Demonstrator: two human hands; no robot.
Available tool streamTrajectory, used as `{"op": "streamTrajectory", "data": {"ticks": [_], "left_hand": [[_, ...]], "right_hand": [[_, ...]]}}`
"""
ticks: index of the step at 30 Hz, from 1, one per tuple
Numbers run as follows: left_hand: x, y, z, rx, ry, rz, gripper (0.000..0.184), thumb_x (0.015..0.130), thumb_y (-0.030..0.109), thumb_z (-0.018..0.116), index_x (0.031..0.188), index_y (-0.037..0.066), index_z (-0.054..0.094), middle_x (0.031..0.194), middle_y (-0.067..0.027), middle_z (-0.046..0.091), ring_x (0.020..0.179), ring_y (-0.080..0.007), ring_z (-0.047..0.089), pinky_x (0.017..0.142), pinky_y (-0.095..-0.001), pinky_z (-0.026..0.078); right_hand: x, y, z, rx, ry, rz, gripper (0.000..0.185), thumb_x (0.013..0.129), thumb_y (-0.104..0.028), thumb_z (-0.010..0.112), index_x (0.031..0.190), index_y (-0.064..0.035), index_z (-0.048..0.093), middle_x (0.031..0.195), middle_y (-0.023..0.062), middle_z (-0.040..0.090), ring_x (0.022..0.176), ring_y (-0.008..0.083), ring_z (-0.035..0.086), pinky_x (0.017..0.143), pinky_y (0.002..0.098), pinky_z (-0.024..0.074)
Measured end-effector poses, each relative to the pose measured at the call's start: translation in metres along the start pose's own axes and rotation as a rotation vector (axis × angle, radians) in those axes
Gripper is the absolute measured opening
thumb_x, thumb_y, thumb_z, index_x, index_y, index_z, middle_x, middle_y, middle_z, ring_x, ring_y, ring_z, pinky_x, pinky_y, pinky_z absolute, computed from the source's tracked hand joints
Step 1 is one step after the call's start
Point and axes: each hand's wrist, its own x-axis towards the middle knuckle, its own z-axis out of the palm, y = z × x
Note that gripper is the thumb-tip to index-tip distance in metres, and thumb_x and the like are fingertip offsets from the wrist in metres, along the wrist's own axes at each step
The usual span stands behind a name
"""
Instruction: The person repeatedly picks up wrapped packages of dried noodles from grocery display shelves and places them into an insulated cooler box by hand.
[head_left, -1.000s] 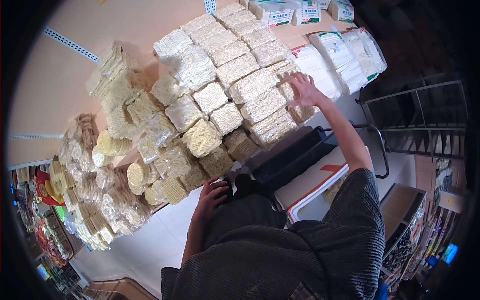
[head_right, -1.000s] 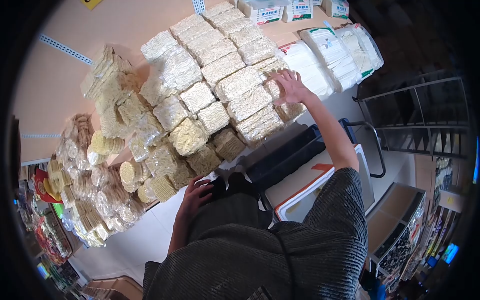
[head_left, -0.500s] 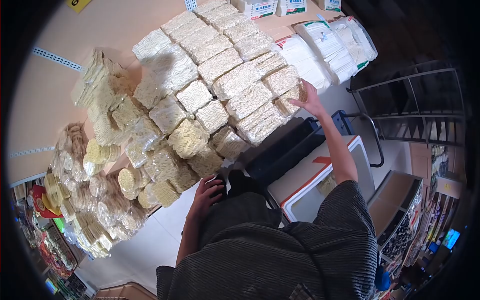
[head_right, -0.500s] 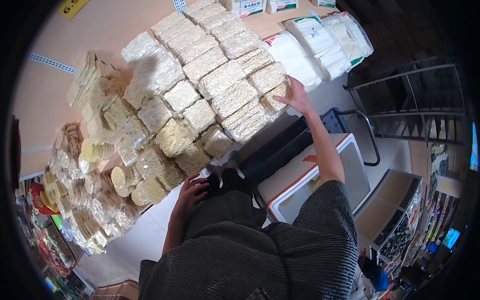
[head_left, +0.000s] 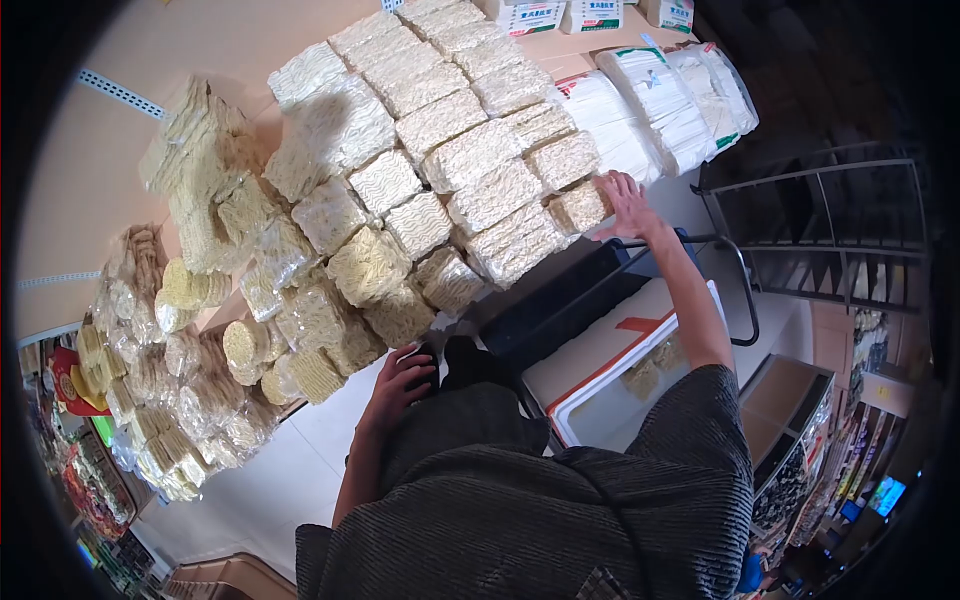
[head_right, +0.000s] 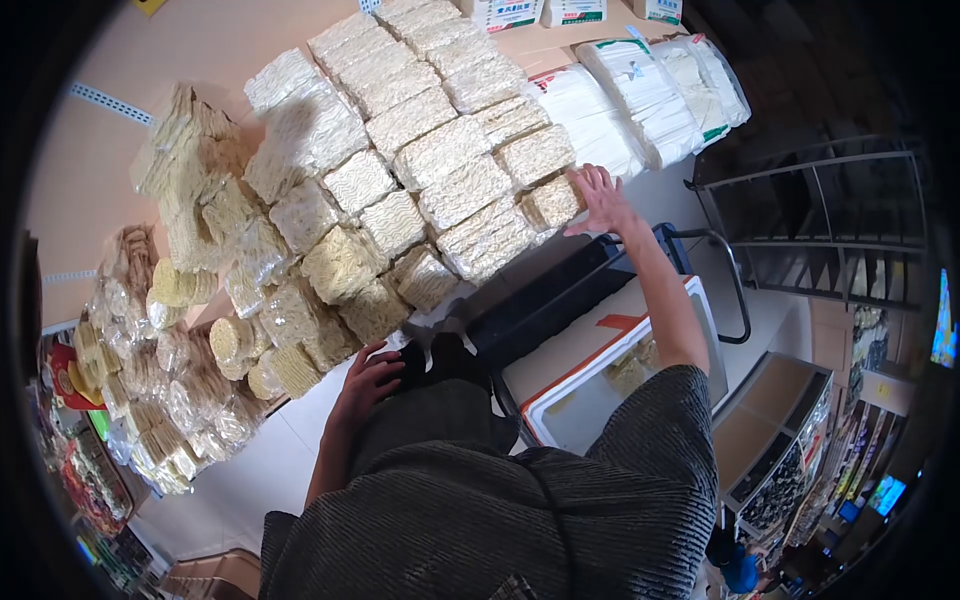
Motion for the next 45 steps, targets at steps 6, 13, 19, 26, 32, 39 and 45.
{"op": "streamTrajectory", "data": {"ticks": [6,13,19,26,32,39,45], "left_hand": [[-0.002,-0.005,-0.002,-0.037,0.007,0.006,0.057,0.101,0.019,0.066,0.153,0.015,0.043,0.145,-0.0079,0.058,0.133,-0.0225,0.059,0.107,-0.0443,0.048],[0.000,-0.015,-0.011,-0.015,-0.024,0.049,0.057,0.102,0.023,0.064,0.154,0.015,0.042,0.147,-0.0105,0.057,0.135,-0.0246,0.058,0.108,-0.0483,0.047],[-0.002,-0.016,-0.011,-0.017,-0.026,0.040,0.055,0.102,0.023,0.065,0.153,0.016,0.043,0.147,-0.0097,0.057,0.135,-0.0240,0.058,0.108,-0.0467,0.048],[0.007,-0.019,-0.012,-0.014,-0.091,0.015,0.055,0.103,0.022,0.064,0.153,0.015,0.043,0.148,-0.0111,0.057,0.135,-0.0260,0.058,0.107,-0.0478,0.050],[0.025,-0.019,-0.010,0.030,-0.184,-0.024,0.055,0.105,0.021,0.061,0.155,0.016,0.040,0.151,-0.0130,0.053,0.138,-0.0285,0.055,0.109,-0.0511,0.049],[0.047,-0.016,0.009,0.146,-0.254,-0.103,0.054,0.106,0.024,0.059,0.156,0.016,0.041,0.150,-0.0124,0.051,0.140,-0.0312,0.052,0.107,-0.0535,0.050],[0.061,-0.016,0.037,0.288,-0.205,-0.202,0.050,0.109,0.024,0.053,0.156,0.015,0.041,0.151,-0.0120,0.051,0.138,-0.0297,0.053,0.107,-0.0532,0.050]], "right_hand": [[0.011,-0.008,0.012,-0.307,-0.004,0.058,0.118,0.066,-0.061,0.090,0.161,-0.0186,0.033,0.161,0.0191,0.034,0.155,0.0404,0.026,0.122,0.0719,0.0244],[0.032,0.030,0.055,-0.342,0.208,-0.286,0.108,0.075,-0.047,0.088,0.159,-0.0089,0.033,0.151,0.0161,0.047,0.148,0.0355,0.040,0.126,0.0610,0.0257],[-0.003,-0.004,0.005,-0.244,0.121,-0.268,0.113,0.074,-0.028,0.090,0.167,-0.0311,0.025,0.143,0.0141,0.051,0.140,0.0339,0.049,0.124,0.0607,0.0306],[-0.060,-0.007,-0.014,-0.340,0.250,-0.226,0.124,0.070,-0.033,0.093,0.168,-0.0460,0.018,0.133,0.0120,0.057,0.133,0.0310,0.053,0.122,0.0627,0.0326],[-0.163,0.014,-0.021,-0.232,0.455,0.029,0.119,0.069,-0.036,0.094,0.167,-0.0448,0.026,0.132,0.0113,0.057,0.132,0.0301,0.052,0.119,0.0597,0.0343],[-0.322,0.010,0.047,0.342,0.813,0.682,0.101,0.068,-0.024,0.094,0.159,-0.0252,0.048,0.133,0.0160,0.057,0.128,0.0340,0.055,0.111,0.0492,0.0445],[-0.433,-0.002,0.208,1.000,1.153,1.001,0.101,0.067,-0.032,0.097,0.154,-0.0187,0.048,0.125,0.0194,0.062,0.118,0.0382,0.063,0.105,0.0476,0.0515]]}}
